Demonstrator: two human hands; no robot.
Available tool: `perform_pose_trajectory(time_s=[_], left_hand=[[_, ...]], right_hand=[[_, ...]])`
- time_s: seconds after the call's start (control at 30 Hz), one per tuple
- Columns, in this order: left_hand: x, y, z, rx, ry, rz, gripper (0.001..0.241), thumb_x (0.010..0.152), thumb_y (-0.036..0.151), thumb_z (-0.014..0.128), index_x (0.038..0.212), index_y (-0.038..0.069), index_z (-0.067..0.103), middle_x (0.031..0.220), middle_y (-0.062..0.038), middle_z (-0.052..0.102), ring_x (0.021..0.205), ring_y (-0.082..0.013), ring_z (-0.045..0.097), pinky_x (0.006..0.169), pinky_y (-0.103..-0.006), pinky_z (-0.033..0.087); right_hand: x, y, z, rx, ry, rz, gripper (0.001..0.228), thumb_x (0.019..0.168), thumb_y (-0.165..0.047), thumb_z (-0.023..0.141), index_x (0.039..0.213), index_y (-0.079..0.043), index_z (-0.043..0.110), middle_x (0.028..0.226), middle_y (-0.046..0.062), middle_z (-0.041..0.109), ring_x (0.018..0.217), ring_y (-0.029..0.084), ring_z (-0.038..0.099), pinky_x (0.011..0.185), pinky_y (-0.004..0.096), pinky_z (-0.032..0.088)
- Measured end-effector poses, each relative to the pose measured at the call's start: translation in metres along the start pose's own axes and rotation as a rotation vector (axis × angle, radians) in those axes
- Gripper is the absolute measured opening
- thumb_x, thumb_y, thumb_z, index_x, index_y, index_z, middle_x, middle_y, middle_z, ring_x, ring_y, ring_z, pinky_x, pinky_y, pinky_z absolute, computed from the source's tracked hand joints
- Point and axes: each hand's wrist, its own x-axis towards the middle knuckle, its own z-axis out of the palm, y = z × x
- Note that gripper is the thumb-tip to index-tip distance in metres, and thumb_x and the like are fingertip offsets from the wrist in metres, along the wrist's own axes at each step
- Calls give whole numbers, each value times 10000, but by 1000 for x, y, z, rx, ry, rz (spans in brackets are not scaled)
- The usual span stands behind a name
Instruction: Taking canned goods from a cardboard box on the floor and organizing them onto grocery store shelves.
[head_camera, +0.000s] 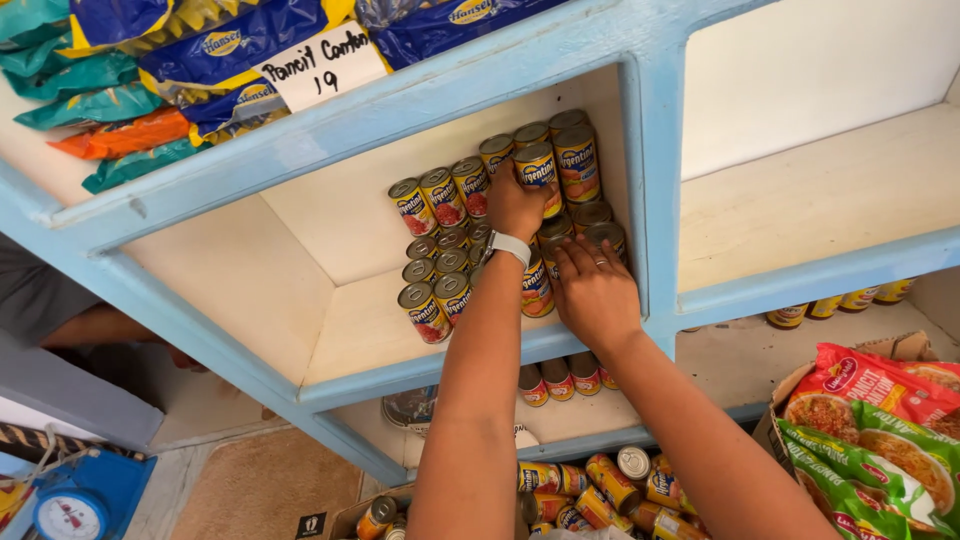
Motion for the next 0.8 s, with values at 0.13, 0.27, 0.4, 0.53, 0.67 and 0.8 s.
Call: perform_pose_trajectory(time_s=[0.13, 0.27, 0.4, 0.53, 0.67, 0.8], left_hand=[[3, -10, 8, -52, 5, -7, 538, 658, 182, 892, 1133, 51, 677, 1017, -135, 789, 950, -288, 780, 838, -404, 601], [3, -13, 13, -7, 17, -11, 575, 664, 185, 912, 1168, 48, 670, 1036, -148, 779, 967, -305, 755, 839, -414, 586], [8, -23, 24, 23, 60, 3, 694, 666, 197, 914, 1268, 45, 604, 1086, -152, 750, 968, -309, 746, 846, -413, 582], [10, -26, 27, 30, 45, -27, 721, 684, 198, 904, 1312, 55, 579, 1095, -143, 752, 978, -306, 746, 857, -411, 577], [9, -26, 27, 66, 70, -25, 729, 674, 192, 916, 1306, 55, 580, 1091, -155, 745, 978, -328, 735, 855, -423, 572], [12, -26, 22, -57, 48, 58, 727, 646, 155, 906, 1284, 17, 587, 1128, -176, 736, 1001, -314, 739, 858, -415, 594]], right_hand=[[1, 1, 0, 10, -12, 2, 369, 887, -204, 669, 1220, -55, 721, 1296, 120, 709, 1258, 289, 642, 1105, 475, 464], [1, 2, 4, 21, -29, 23, 359, 894, -204, 667, 1215, -54, 727, 1282, 121, 712, 1248, 280, 647, 1115, 472, 466], [1, 0, 0, 8, 1, 11, 366, 877, -205, 671, 1199, -43, 730, 1281, 123, 716, 1248, 282, 649, 1110, 473, 464], [1, 0, -1, 5, -7, 8, 369, 869, -206, 677, 1196, -41, 728, 1283, 126, 712, 1255, 285, 644, 1107, 471, 460], [0, -1, -1, 13, -14, 17, 367, 875, -200, 675, 1203, -43, 727, 1291, 122, 710, 1264, 280, 639, 1113, 471, 459], [0, -1, -1, 17, -6, 20, 386, 865, -212, 677, 1209, -45, 725, 1290, 123, 709, 1261, 279, 635, 1116, 473, 455]])
